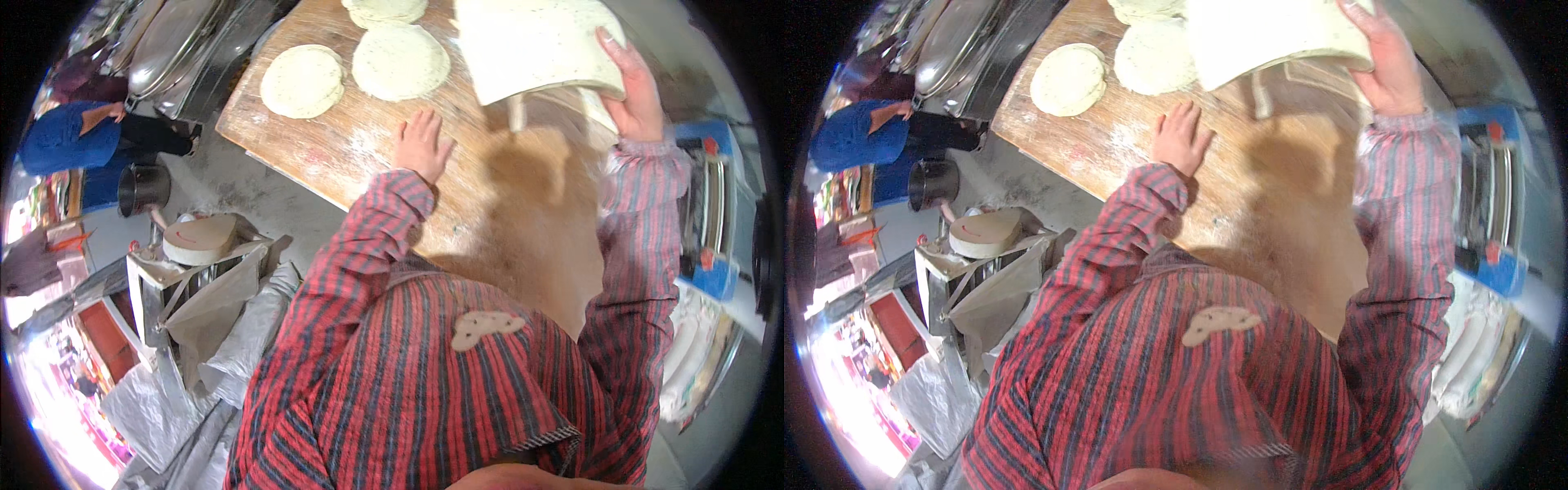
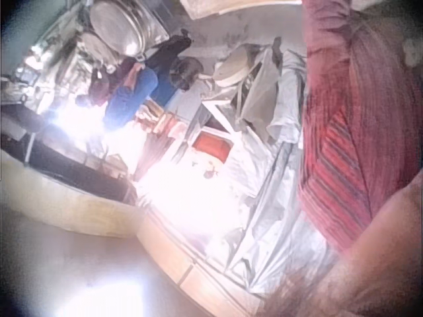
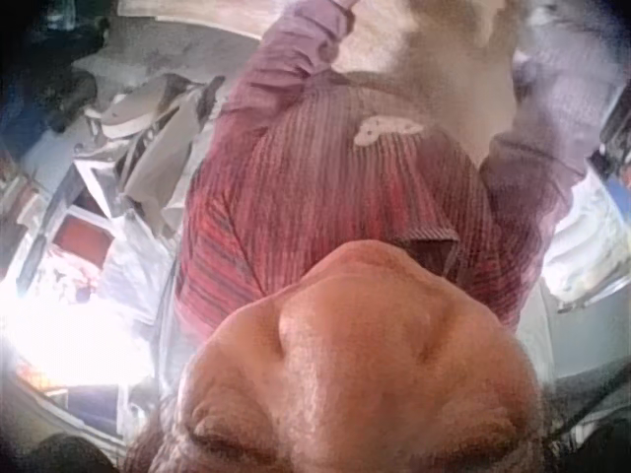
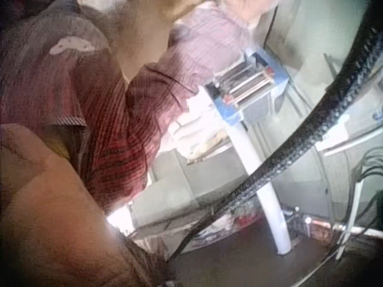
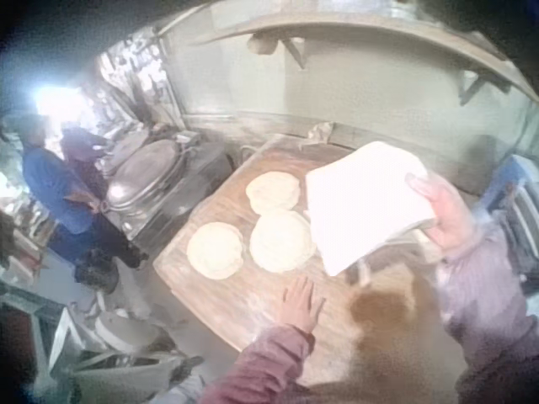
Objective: The person cuts circular pieces from a sheet of dough using a round cutter, stacks them, and brushes flour onto the work surface. They repeat the cutting and stacking process while occasionally brushing flour to prevent sticking.
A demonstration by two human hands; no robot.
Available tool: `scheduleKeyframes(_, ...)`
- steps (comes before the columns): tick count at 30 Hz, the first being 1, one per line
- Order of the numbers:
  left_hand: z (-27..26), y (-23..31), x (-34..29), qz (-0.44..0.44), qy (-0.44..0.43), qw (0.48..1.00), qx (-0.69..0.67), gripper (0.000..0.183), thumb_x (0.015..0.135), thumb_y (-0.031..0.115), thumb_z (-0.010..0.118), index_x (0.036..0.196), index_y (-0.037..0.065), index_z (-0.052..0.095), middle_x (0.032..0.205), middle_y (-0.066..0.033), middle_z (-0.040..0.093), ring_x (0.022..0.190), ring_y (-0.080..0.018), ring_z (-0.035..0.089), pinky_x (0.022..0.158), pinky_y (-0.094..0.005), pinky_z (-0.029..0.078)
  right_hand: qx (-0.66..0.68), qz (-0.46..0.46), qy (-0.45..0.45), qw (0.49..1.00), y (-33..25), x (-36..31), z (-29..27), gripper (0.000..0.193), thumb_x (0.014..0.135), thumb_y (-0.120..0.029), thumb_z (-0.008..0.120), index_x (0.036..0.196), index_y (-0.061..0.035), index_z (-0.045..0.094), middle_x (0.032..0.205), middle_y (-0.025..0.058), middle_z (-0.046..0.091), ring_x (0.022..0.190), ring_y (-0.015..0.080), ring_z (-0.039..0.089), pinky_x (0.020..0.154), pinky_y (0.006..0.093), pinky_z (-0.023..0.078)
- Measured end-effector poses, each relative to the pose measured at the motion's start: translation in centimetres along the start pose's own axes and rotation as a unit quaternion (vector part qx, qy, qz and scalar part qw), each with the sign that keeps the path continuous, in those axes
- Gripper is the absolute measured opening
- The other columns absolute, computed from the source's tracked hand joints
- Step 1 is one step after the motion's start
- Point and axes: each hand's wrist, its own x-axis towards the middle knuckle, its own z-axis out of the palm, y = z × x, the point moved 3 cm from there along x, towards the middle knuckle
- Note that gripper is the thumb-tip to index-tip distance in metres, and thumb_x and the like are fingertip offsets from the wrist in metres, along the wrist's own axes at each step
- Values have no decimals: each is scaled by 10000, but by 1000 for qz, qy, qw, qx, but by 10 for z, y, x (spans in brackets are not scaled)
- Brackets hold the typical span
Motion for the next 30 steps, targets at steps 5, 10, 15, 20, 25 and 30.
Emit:
scheduleKeyframes(5, -15, 8, -51, -243, -130, 387, -880, 735, 990, 555, 253, 1343, -75, 393, 1365, -198, 483, 1258, -305, 480, 1064, -432, 389, -157, 15, 126, 979, 103, -111, -38, 458, 904, -189, 623, 1301, -22, 466, 1218, 89, 581, 1113, 198, 567, 931, 330, 465)
scheduleKeyframes(10, -7, 13, -90, -307, -183, 357, -863, 604, 1012, 450, 340, 1385, -26, 352, 1381, -192, 464, 1269, -311, 472, 1062, -443, 415, -602, 18, 69, 795, 185, -197, 13, 680, 856, -344, 651, 1344, 51, 392, 1365, 238, 435, 1279, 341, 415, 1040, 424, 344)
scheduleKeyframes(15, 8, -2, -86, -242, -240, 734, -587, 532, 1006, 375, 379, 1353, -29, 390, 1293, -154, 533, 1166, -269, 531, 971, -387, 460, -739, -149, -19, 657, 247, -201, 49, 796, 755, -454, 688, 1333, 27, 427, 1411, 212, 399, 1295, 345, 396, 1052, 470, 321)
scheduleKeyframes(20, 9, 1, -92, -394, -156, 624, -657, 516, 905, 224, 584, 1308, -62, 433, 1225, -190, 565, 1105, -313, 543, 985, -404, 408, -781, -258, -24, 568, 259, -200, 24, 644, 770, -429, 643, 1242, -11, 513, 1288, 145, 524, 1210, 280, 488, 978, 419, 406)
scheduleKeyframes(25, 1, 13, -83, -258, -153, 616, -728, 424, 988, 204, 503, 1344, -5, 404, 1241, -133, 559, 1073, -271, 577, 917, -415, 476, -672, -226, 55, 703, 222, -183, 25, 334, 847, -320, 616, 1038, -46, 604, 964, 124, 636, 931, 270, 626, 780, 385, 492)
scheduleKeyframes(30, 9, -1, -84, -288, -110, 723, -618, 421, 961, 194, 544, 1314, -10, 440, 1206, -130, 568, 1069, -258, 571, 906, -396, 467, -288, -70, 493, 818, 204, -196, -87, 302, 931, -282, 495, 906, -21, 644, 856, 199, 656, 802, 336, 635, 719, 436, 490)
